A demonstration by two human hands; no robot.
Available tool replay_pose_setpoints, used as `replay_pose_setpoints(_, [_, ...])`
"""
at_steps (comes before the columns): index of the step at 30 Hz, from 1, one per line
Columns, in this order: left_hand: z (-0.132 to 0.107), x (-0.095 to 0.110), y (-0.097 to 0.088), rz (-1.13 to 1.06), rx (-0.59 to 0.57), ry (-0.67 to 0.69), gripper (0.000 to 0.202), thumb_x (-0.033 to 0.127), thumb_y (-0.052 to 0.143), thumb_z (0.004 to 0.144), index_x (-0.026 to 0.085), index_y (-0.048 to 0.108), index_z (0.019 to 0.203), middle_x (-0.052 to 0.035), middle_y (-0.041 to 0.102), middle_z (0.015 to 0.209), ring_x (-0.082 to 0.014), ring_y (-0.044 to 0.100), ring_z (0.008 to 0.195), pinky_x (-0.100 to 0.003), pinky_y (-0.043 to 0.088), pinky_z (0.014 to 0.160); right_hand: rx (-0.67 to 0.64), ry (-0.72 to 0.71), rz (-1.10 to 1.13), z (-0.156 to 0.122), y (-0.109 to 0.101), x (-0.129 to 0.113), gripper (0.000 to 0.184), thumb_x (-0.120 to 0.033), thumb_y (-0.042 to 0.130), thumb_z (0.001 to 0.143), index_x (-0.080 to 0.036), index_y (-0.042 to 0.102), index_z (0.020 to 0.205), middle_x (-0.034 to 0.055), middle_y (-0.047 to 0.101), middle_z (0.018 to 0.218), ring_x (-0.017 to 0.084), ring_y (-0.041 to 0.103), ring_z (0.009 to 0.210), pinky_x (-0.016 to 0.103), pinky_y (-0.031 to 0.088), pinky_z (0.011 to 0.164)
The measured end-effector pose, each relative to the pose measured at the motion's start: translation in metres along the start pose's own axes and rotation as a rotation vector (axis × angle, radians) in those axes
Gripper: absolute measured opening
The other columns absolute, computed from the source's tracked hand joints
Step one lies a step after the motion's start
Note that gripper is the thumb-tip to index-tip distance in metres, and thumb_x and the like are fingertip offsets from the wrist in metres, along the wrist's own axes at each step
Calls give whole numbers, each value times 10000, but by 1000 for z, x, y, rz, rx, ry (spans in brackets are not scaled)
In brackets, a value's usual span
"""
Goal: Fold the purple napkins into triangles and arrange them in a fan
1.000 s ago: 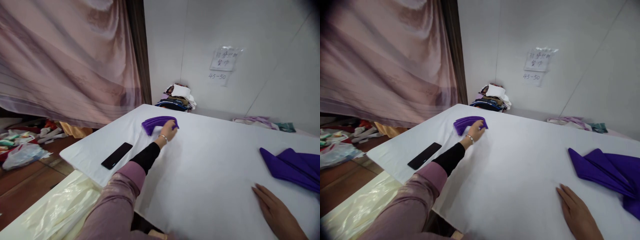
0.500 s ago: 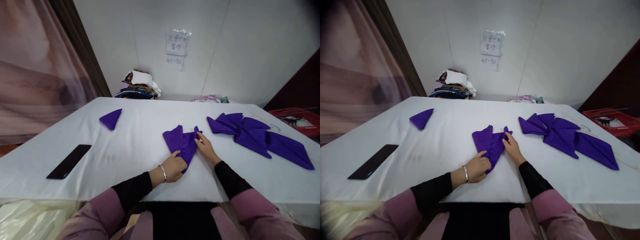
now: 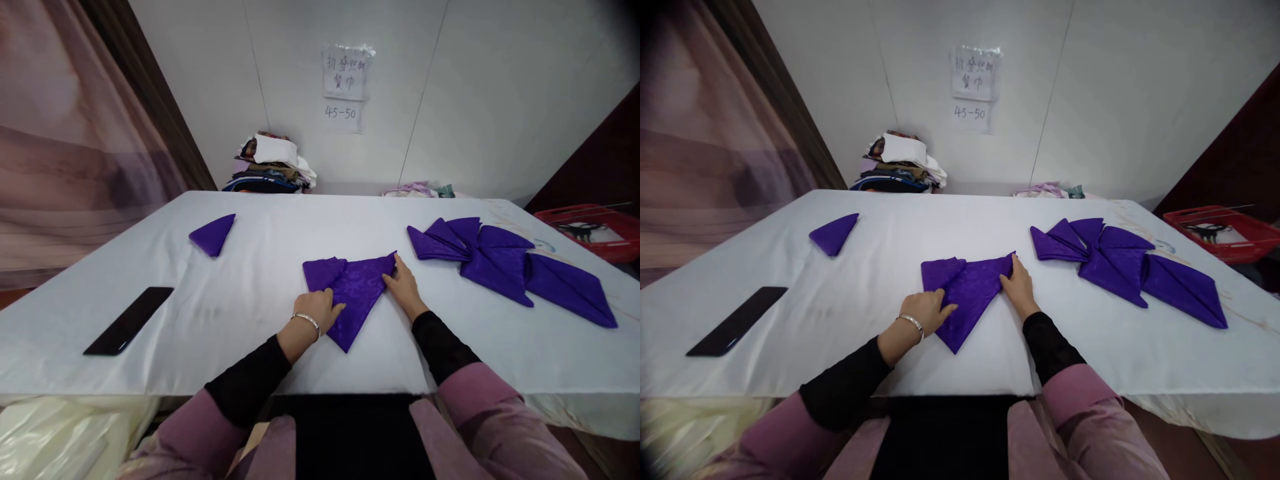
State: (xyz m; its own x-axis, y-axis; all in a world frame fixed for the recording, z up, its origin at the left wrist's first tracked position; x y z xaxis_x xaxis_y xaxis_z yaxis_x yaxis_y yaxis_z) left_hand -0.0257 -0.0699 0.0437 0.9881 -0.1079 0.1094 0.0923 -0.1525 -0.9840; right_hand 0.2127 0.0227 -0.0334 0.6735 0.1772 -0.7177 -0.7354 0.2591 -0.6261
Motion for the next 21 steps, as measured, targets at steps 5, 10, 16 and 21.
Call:
replay_pose_setpoints(5, [27, -13, 2, 2, 266, -80, 366, 397, 539, 832, 212, 502, 1146, -120, 558, 1149, -265, 542, 1041, -359, 458, 798, -27, 37, 59, 1, 0, 2, 751, -272, 577, 723, -207, 322, 1426, 91, 621, 1119, 254, 593, 922, 439, 472, 854])
replay_pose_setpoints(10, [38, -47, 6, -107, 173, -294, 373, 329, 497, 837, 214, 481, 1191, -118, 630, 1080, -277, 600, 996, -373, 469, 787, -15, 55, 203, 0, 0, 7, 709, -259, 558, 731, -226, 349, 1408, 8, 626, 798, 193, 585, 709, 379, 493, 740])
replay_pose_setpoints(16, [8, -100, 15, -390, 226, -568, 506, 328, 492, 811, 189, 415, 1291, -100, 696, 1006, -290, 632, 974, -368, 470, 768, 1, 78, 290, 1, -3, 11, 769, -296, 598, 712, -179, 331, 1424, 1, 591, 741, 188, 567, 700, 377, 476, 754])
replay_pose_setpoints(21, [-11, -109, 18, -455, 451, -571, 564, 348, 532, 801, 197, 381, 1323, -64, 659, 1098, -222, 639, 840, -341, 482, 757, -4, 86, 325, 1, -4, 11, 762, -318, 599, 721, -181, 335, 1423, -3, 587, 738, 184, 562, 702, 375, 466, 766])
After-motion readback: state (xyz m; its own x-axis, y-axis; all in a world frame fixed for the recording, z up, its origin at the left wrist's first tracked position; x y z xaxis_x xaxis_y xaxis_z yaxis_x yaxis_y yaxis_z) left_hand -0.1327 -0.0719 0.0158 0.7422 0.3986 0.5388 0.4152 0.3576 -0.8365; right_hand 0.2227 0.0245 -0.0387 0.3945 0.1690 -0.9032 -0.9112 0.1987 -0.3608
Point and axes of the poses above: each hand's wrist, its own z-axis towards the middle knuckle, its own y-axis out of the palm, x = y × z, the point moved 1 cm from there along z, towards the middle knuckle
